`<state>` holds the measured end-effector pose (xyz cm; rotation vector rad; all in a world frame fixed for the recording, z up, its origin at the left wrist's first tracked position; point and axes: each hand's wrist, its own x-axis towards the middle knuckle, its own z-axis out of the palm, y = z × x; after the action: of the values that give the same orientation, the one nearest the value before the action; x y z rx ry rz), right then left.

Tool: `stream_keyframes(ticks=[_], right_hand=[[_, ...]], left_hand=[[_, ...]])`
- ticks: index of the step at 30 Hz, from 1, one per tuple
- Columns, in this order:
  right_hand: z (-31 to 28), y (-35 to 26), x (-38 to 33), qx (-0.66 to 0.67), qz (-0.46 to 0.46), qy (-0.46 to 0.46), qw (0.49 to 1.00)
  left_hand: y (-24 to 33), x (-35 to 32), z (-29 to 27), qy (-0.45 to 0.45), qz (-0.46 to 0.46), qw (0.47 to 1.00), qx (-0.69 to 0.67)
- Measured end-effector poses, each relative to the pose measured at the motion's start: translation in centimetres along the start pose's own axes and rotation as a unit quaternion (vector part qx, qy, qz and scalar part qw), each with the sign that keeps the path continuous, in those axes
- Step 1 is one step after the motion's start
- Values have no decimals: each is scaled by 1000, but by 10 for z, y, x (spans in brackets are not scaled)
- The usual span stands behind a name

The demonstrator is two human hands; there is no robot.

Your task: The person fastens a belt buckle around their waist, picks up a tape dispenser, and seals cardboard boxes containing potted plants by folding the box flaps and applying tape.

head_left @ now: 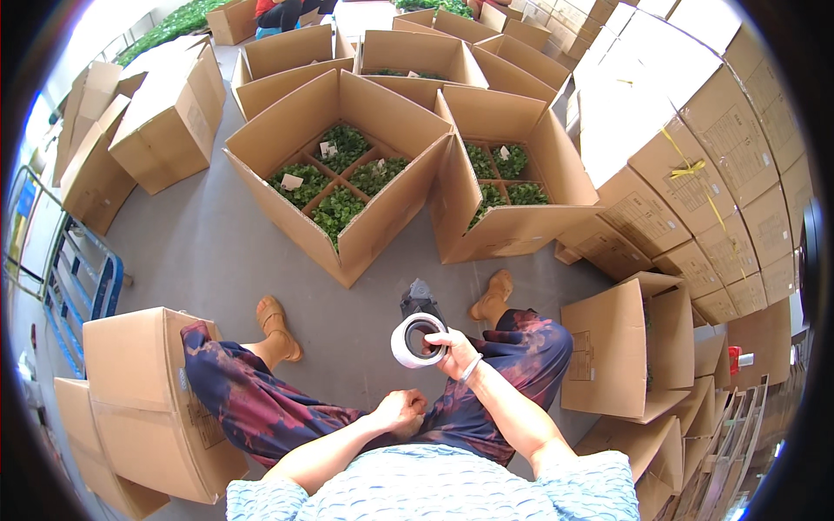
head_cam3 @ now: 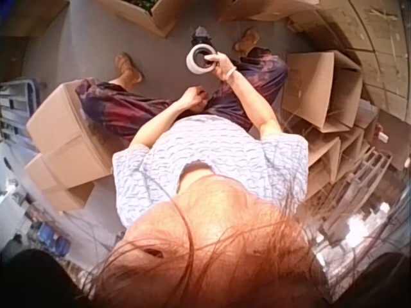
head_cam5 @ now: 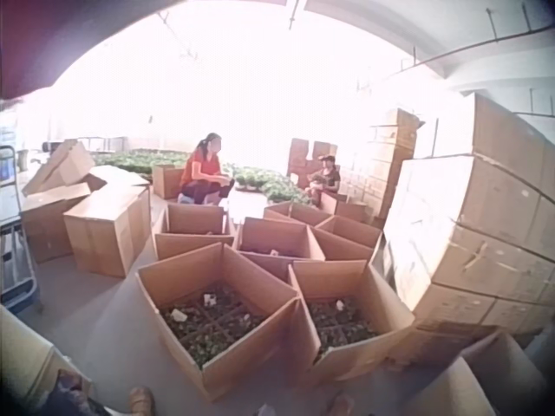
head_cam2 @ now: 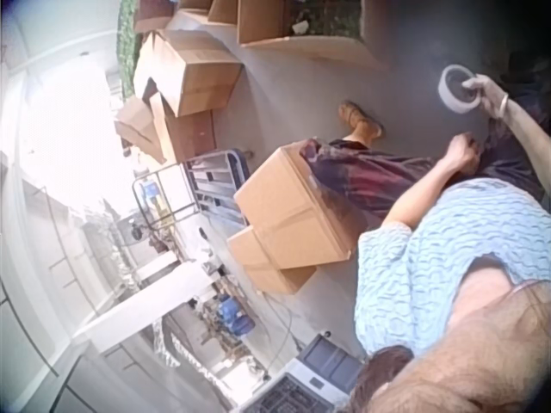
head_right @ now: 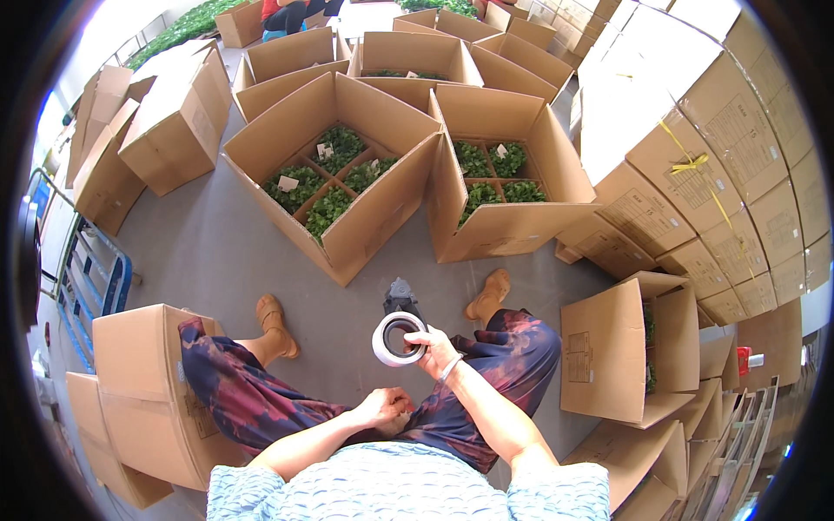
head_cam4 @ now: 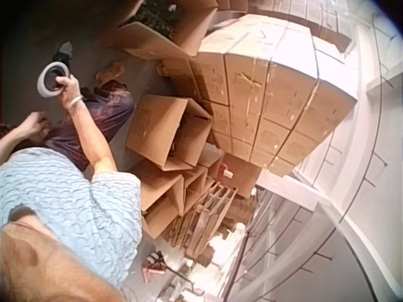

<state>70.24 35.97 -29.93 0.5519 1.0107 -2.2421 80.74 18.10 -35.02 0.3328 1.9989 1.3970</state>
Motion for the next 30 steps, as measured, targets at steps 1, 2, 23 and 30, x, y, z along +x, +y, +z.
stream_keyframes(ticks=[1,2,23,30], right_hand=[[-1,1,1,2,0,-4,1000],[-2,1,1,5,-1,-8,1000],[-8,2,-5,40,10,7,999],[-6,0,-5,37,6,-1,999]], left_hand=[[0,0,0,1,-3,1000,-2],[-3,0,1,1,-4,1000,-2],[-8,-2,-2,9,-28,999,18],[-1,0,-4,8,-54,998,26]])
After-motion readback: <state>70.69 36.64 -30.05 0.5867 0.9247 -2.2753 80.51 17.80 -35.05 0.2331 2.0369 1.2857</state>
